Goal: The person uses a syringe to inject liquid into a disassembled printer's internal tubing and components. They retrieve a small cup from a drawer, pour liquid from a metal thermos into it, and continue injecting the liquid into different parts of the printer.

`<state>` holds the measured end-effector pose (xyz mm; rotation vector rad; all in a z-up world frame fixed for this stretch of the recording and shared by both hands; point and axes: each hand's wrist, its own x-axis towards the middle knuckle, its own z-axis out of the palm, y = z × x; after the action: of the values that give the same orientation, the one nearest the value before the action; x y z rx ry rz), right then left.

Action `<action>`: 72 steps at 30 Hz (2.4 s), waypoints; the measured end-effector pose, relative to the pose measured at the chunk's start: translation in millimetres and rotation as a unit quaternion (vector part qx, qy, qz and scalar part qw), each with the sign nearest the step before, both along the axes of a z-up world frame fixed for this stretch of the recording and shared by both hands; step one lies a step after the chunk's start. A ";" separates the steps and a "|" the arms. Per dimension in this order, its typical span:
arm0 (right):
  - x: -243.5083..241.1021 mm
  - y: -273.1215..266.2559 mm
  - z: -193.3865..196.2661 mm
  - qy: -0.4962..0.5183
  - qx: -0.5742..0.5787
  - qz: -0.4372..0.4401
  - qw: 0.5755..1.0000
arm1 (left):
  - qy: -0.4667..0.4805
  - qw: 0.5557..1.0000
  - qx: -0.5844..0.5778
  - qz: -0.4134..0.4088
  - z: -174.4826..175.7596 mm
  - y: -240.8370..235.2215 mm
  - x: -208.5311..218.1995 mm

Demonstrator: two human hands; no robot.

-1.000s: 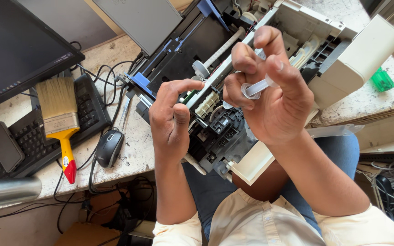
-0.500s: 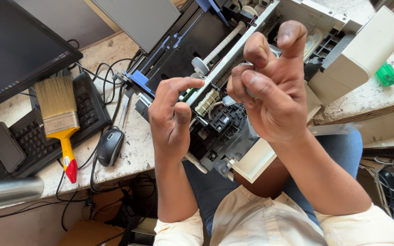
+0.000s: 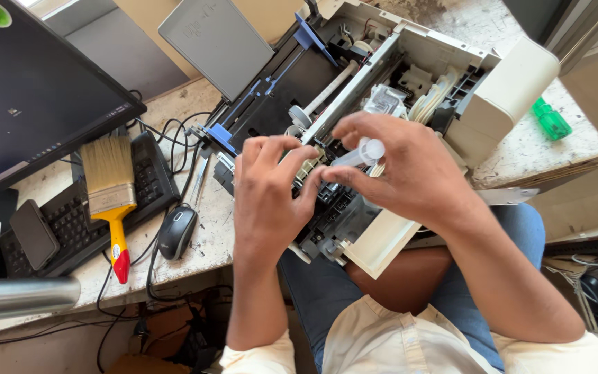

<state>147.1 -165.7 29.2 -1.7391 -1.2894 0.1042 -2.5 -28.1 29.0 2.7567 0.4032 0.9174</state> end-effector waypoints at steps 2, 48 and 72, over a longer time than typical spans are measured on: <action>0.2 -3.1 4.7 0.014 -0.058 -0.013 0.998 | 0.050 0.997 0.051 0.016 7.8 -3.1 1.6; -0.7 1.9 -15.9 0.045 -0.034 0.015 0.998 | 0.189 0.965 0.160 0.087 -36.2 -5.5 32.5; 16.5 -68.9 -45.0 0.268 0.312 0.152 0.899 | -0.251 0.961 0.062 -0.093 -67.2 -26.1 -86.9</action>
<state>163.6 -234.6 -15.8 -0.8665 -1.0123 0.2935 -89.4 -54.2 -38.2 2.4745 -0.0033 1.5698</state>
